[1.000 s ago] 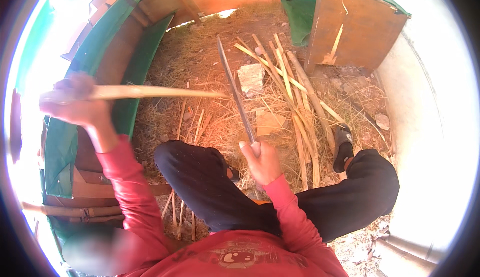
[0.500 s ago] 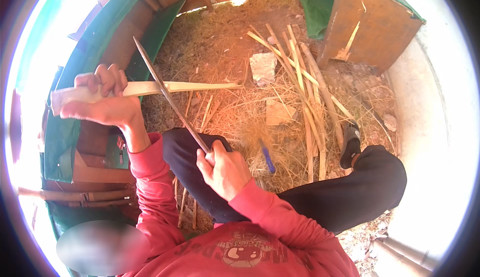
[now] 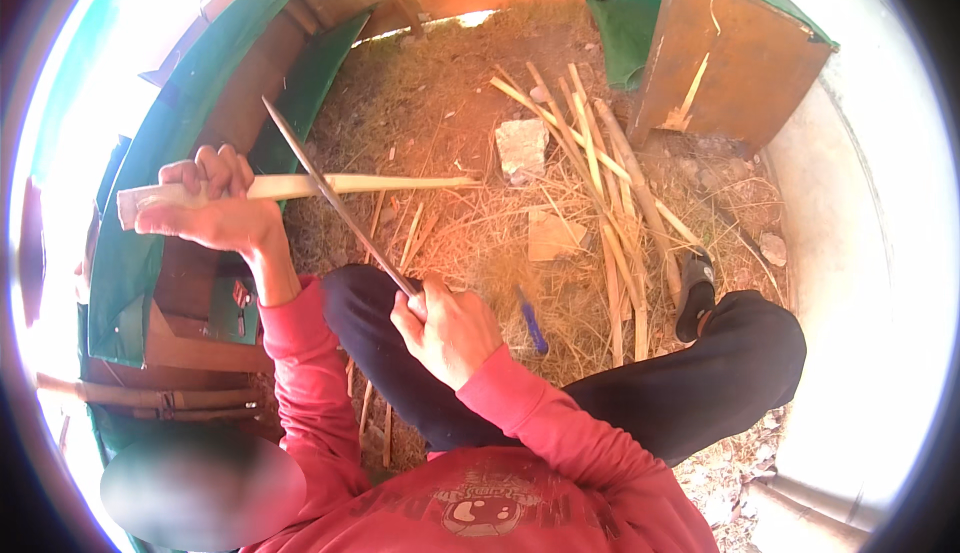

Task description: The person sits on the ground and uses a knife to shave thin strips of wood from a larger piece of wood. The person holds the wood in their left hand and uses the knife in their right hand to carefully remove layers, creating fine shavings.

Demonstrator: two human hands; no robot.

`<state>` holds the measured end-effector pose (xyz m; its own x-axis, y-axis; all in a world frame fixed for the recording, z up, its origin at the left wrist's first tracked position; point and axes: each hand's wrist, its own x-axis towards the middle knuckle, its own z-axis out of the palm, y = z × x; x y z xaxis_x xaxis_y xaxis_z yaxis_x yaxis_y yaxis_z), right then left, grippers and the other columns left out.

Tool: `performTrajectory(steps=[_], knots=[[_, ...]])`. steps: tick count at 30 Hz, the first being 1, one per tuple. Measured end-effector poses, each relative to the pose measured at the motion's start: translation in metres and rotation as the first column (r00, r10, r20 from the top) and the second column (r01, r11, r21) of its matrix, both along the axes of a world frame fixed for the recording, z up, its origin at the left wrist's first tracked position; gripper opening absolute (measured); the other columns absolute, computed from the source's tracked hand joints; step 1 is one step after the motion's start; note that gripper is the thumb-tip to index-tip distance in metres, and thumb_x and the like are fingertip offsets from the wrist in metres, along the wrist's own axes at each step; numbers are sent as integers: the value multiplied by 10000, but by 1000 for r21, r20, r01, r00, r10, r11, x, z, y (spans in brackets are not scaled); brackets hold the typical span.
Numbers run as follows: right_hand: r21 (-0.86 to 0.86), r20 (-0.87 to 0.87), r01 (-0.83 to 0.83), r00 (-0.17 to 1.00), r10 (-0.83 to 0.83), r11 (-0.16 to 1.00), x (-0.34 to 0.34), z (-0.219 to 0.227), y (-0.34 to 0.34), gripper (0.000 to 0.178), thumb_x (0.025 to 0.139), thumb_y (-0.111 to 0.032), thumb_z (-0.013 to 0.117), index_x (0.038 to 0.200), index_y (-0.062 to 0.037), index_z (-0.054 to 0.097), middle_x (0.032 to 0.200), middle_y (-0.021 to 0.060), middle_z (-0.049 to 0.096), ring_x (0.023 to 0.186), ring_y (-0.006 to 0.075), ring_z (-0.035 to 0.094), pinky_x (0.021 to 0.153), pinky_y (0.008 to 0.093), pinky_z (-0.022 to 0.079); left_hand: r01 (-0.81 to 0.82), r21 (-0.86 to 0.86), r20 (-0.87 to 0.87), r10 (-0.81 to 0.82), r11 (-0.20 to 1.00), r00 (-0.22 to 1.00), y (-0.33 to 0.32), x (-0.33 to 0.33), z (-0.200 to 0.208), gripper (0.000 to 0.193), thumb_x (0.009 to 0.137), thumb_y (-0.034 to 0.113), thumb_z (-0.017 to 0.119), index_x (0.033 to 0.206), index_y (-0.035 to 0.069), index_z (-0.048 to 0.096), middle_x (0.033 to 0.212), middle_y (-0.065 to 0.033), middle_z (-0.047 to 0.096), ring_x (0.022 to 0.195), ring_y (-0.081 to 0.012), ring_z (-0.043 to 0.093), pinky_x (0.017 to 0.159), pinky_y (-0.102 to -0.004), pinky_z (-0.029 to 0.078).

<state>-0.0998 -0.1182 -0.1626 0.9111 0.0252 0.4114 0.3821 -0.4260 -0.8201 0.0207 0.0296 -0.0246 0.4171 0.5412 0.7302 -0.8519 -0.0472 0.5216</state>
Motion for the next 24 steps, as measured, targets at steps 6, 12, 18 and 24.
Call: performTrajectory(steps=[6,12,18,24], knots=[[261,13,-6,1000,3,965,-17,57,-7,248,873,-163,649,772,21,517,475,126,519,440,324,571,427,401,438,-28,20,38,27,999,999,8,-6,2,712,816,843,334,737,136,321,560,34,228,466,-67,187,419,-220,136],[0,-113,-13,994,13,1000,-2,-3,0,296,878,-227,632,734,18,547,530,164,576,505,367,612,482,455,494,2,52,81,-6,999,997,4,1,-2,717,781,838,416,732,124,381,551,28,257,437,-78,211,386,-219,155],[296,-93,3,995,25,955,-5,54,-13,308,872,-239,643,703,-16,513,521,141,552,479,349,587,466,450,467,-3,24,74,1,1000,997,4,4,3,703,820,817,391,751,120,336,591,38,255,468,-65,224,421,-223,138],[-89,-59,86,994,-91,992,6,-15,3,296,849,-227,659,707,8,549,543,181,585,480,361,605,478,459,476,-20,48,2,20,999,1000,-17,8,5,705,812,820,408,729,125,319,608,39,251,471,-54,234,417,-211,134]])
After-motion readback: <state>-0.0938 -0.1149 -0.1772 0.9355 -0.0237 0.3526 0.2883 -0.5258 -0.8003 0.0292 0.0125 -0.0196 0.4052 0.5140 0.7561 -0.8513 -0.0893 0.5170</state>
